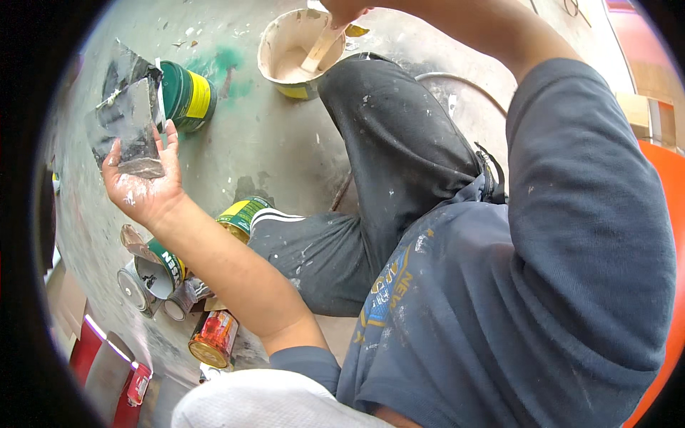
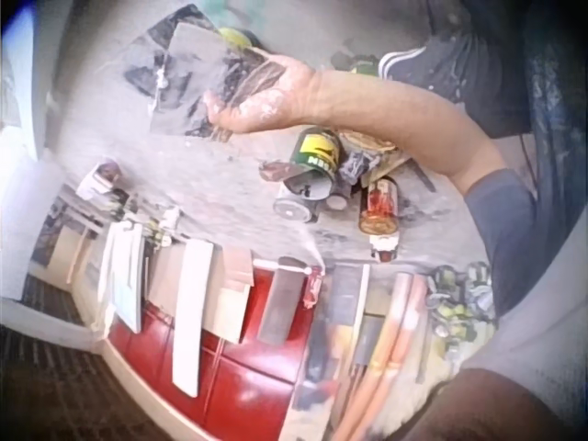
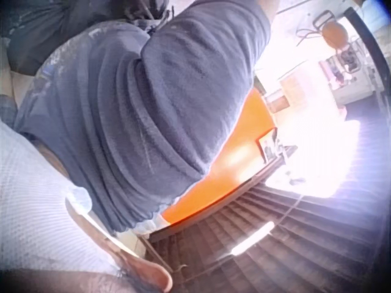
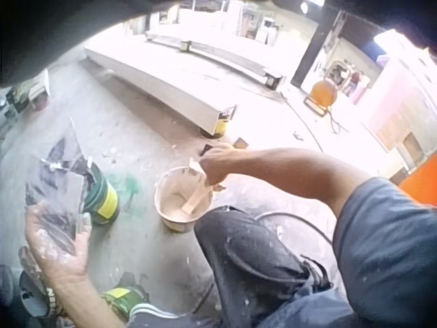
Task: Mixing wood filler or putty in a bucket using a stirring stick and palette knife.
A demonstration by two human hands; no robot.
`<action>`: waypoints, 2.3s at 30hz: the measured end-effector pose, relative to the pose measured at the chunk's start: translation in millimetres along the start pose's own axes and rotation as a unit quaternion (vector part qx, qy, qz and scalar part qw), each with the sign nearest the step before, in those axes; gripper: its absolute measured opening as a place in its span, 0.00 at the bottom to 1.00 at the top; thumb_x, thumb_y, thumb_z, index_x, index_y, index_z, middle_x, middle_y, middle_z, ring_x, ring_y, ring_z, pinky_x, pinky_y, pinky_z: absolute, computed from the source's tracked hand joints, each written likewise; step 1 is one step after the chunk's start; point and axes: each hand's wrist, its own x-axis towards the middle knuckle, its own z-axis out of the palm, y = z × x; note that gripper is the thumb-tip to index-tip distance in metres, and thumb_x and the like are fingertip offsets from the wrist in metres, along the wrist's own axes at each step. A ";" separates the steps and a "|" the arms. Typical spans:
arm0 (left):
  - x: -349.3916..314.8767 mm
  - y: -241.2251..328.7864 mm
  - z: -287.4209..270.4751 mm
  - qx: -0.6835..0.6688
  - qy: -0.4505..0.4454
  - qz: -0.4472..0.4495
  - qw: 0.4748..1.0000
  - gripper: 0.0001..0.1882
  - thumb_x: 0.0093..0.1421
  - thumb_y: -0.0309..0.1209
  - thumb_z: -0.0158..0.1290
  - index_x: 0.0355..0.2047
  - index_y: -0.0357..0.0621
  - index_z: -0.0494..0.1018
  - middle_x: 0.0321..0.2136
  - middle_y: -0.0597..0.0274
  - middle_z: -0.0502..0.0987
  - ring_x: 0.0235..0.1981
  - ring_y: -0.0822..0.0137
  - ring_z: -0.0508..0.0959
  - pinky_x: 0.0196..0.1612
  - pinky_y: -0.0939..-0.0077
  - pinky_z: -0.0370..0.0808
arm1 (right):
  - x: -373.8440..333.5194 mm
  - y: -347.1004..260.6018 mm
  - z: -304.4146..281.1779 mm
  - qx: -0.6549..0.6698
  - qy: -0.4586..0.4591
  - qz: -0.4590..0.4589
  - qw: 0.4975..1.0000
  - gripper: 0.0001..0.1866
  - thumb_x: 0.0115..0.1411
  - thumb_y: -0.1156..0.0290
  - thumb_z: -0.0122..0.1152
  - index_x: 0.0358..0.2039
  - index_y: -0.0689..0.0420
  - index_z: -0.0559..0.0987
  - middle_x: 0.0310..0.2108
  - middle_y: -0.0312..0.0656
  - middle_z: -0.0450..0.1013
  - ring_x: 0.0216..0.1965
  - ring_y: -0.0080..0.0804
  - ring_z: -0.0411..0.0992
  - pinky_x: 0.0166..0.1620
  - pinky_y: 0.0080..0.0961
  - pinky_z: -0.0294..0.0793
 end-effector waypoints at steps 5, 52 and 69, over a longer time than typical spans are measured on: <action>2.9 -11.1 7.6 0.007 -0.019 -0.016 1.000 0.22 0.44 0.27 0.52 0.43 0.41 0.65 0.45 0.52 0.67 0.47 0.49 0.64 0.53 0.40 0.53 | -29.1 10.5 24.3 0.136 0.039 0.101 0.985 0.17 0.43 0.57 0.61 0.21 0.60 0.79 0.22 0.46 0.75 0.25 0.40 0.74 0.30 0.35 0.70; 0.8 -2.4 -9.1 -0.020 -0.021 0.005 1.000 0.22 0.45 0.26 0.52 0.43 0.39 0.65 0.46 0.54 0.68 0.49 0.52 0.65 0.51 0.43 0.58 | -36.9 -1.5 -47.6 -0.068 0.056 -0.117 0.989 0.12 0.48 0.75 0.57 0.35 0.61 0.72 0.34 0.52 0.68 0.32 0.43 0.71 0.29 0.35 0.72; -4.8 -5.5 5.6 -0.006 -0.030 0.006 1.000 0.20 0.46 0.27 0.52 0.41 0.38 0.65 0.44 0.52 0.68 0.48 0.51 0.66 0.51 0.42 0.59 | 7.6 -31.8 -73.6 -0.378 0.113 -0.113 0.912 0.06 0.47 0.67 0.58 0.24 0.53 0.80 0.25 0.39 0.76 0.30 0.34 0.75 0.31 0.33 0.70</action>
